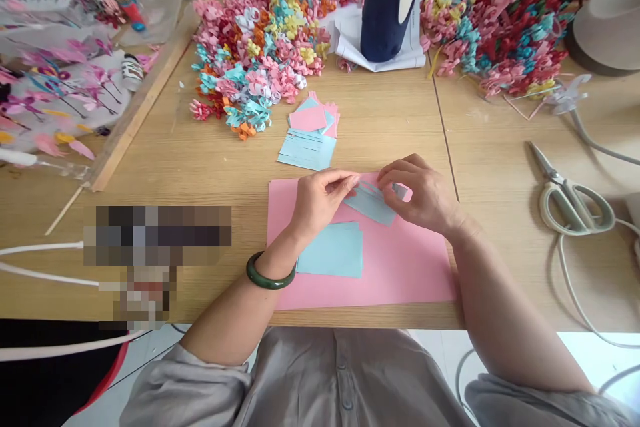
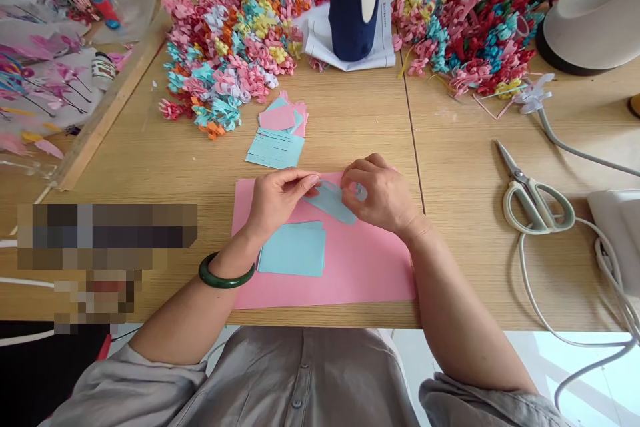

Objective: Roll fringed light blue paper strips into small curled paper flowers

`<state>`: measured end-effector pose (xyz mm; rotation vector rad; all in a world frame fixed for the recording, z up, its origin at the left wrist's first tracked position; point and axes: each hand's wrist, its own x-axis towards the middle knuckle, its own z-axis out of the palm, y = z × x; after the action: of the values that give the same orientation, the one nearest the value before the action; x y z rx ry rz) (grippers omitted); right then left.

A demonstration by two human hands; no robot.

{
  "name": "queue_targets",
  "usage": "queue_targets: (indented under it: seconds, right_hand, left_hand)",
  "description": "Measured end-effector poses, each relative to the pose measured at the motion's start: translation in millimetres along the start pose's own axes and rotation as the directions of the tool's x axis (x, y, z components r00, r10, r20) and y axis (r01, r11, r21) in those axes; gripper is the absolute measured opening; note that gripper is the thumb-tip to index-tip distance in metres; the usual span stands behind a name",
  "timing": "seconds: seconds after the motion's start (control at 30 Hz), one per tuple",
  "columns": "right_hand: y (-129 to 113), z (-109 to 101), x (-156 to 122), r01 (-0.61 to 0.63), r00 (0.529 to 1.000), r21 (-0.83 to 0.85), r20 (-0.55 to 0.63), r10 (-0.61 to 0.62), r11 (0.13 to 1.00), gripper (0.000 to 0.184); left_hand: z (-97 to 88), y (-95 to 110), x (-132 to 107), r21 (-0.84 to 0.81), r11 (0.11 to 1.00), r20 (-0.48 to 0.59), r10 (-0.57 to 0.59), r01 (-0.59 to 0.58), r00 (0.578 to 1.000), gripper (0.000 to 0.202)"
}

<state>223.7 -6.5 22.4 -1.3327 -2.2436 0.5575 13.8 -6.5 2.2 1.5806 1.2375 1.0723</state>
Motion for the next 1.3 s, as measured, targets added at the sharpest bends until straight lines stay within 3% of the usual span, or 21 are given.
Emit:
queue_targets:
  seconds: [0.13,0.3,0.43,0.67,0.93,1.07,1.3]
  right_hand:
    - [-5,6,0,-0.019,0.992,0.091,-0.122,0.030,0.996,0.018]
    - [-14,19,0,-0.146,0.980,0.316,-0.084,0.181,0.937,0.015]
    - [-16,26,0,-0.246,0.950,0.396,-0.084,0.302,0.885,0.014]
    - [-12,25,1,-0.214,0.950,0.454,-0.109,0.292,0.865,0.020]
    - [-18,25,1,-0.227,0.946,0.445,-0.111,0.304,0.867,0.014]
    - [-21,24,1,-0.224,0.947,0.449,-0.110,0.303,0.865,0.023]
    - [-21,24,1,-0.234,0.943,0.453,-0.109,0.314,0.860,0.029]
  left_hand:
    - [1.7,2,-3,0.050,0.998,0.027,0.031,-0.032,0.999,0.020]
    - [2.1,4,-5,0.111,0.983,0.036,0.145,-0.149,0.989,0.019]
    - [1.9,7,-4,0.137,0.979,0.003,0.151,-0.150,0.988,0.021]
    - [0.2,11,-2,-0.104,0.991,-0.042,-0.089,0.084,0.995,0.042]
    - [2.0,9,-4,0.026,1.000,-0.013,0.012,-0.012,1.000,0.020]
    - [3.7,8,-5,0.043,0.998,0.027,0.053,-0.055,0.998,0.018]
    - [1.8,11,-5,-0.129,0.989,0.090,-0.064,0.075,0.994,0.022]
